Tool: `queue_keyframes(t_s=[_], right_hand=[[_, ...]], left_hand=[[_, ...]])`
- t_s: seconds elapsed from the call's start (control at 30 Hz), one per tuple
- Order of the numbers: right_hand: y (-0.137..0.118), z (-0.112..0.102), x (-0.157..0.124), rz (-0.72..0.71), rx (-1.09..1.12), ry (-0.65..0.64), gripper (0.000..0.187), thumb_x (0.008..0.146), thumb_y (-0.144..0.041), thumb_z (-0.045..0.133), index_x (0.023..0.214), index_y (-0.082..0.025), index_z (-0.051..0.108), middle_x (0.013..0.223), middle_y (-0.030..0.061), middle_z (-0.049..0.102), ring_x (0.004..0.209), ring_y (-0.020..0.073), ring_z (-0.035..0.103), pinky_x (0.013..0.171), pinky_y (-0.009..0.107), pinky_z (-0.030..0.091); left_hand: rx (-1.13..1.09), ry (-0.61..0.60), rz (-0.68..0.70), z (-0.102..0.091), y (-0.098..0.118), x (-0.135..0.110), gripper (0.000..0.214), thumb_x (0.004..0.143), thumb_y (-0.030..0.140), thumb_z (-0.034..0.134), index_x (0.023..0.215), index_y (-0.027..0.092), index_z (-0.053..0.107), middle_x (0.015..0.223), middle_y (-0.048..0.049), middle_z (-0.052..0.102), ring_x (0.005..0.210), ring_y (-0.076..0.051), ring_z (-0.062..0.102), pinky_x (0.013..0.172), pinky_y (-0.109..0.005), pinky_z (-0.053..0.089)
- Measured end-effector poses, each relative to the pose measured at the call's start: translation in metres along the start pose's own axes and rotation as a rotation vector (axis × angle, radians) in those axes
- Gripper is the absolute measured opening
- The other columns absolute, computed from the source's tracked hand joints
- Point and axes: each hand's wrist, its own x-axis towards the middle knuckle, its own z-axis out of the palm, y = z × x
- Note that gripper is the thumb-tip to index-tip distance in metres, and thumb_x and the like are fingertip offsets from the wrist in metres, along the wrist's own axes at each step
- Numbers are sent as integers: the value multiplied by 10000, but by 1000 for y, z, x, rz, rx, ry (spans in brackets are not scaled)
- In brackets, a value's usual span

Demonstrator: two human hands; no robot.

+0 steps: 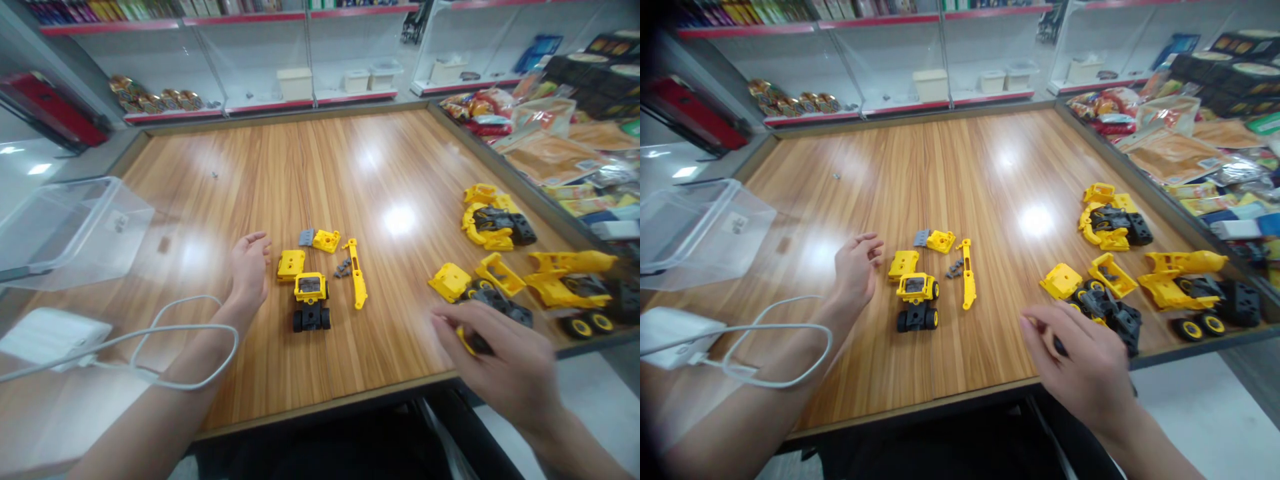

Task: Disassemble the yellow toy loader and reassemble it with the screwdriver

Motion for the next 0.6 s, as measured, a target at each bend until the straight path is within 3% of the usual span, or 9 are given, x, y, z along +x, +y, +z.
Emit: queue_keyframes(t_s=[0.07,0.17,0.3,0.4,0.47,0.57,0.6], right_hand=[[-21,37,44,22,87,-128,108,883,-185,586,954,-202,666,820,26,675,721,146,622,699,264,474],[-26,94,99,-24,111,-287,171,919,-212,528,997,-196,679,922,42,687,811,157,630,725,264,462],[-22,147,156,-127,46,-424,246,895,-269,572,1102,-188,675,1020,66,688,931,184,618,805,281,444],[-24,163,182,-148,-19,-489,253,903,-314,553,1090,-198,677,1061,63,678,986,193,610,842,285,439],[-24,168,191,-151,-50,-503,260,905,-313,545,1101,-202,673,1078,67,672,999,200,610,855,292,438],[-19,172,198,-153,-91,-518,275,887,-283,561,1122,-196,674,1087,91,666,1002,230,616,834,313,448],[-17,174,199,-153,-106,-528,282,876,-280,574,1125,-196,677,1086,98,666,999,240,618,823,317,452]], left_hand=[[40,-6,43,-9,3,-13,341,793,343,554,1083,167,582,877,-48,610,700,-137,565,581,-242,437],[152,-78,157,-20,12,-26,279,707,273,668,971,184,646,916,-44,592,755,-157,540,683,-283,452],[376,-385,379,-30,36,-36,135,781,238,615,891,194,679,768,-13,572,676,-150,506,688,-299,433],[368,-710,351,-50,54,-55,194,858,287,574,1026,217,644,786,-8,614,655,-136,531,611,-272,423],[279,-804,240,-76,58,-74,286,880,325,571,1154,247,595,813,-17,624,691,-149,558,603,-274,431],[50,-693,101,-129,46,-104,404,871,435,573,1234,260,551,953,-74,637,797,-194,577,690,-332,465],[-77,-612,81,-149,37,-112,487,859,539,529,1261,264,531,930,-84,627,756,-205,561,619,-331,455]])
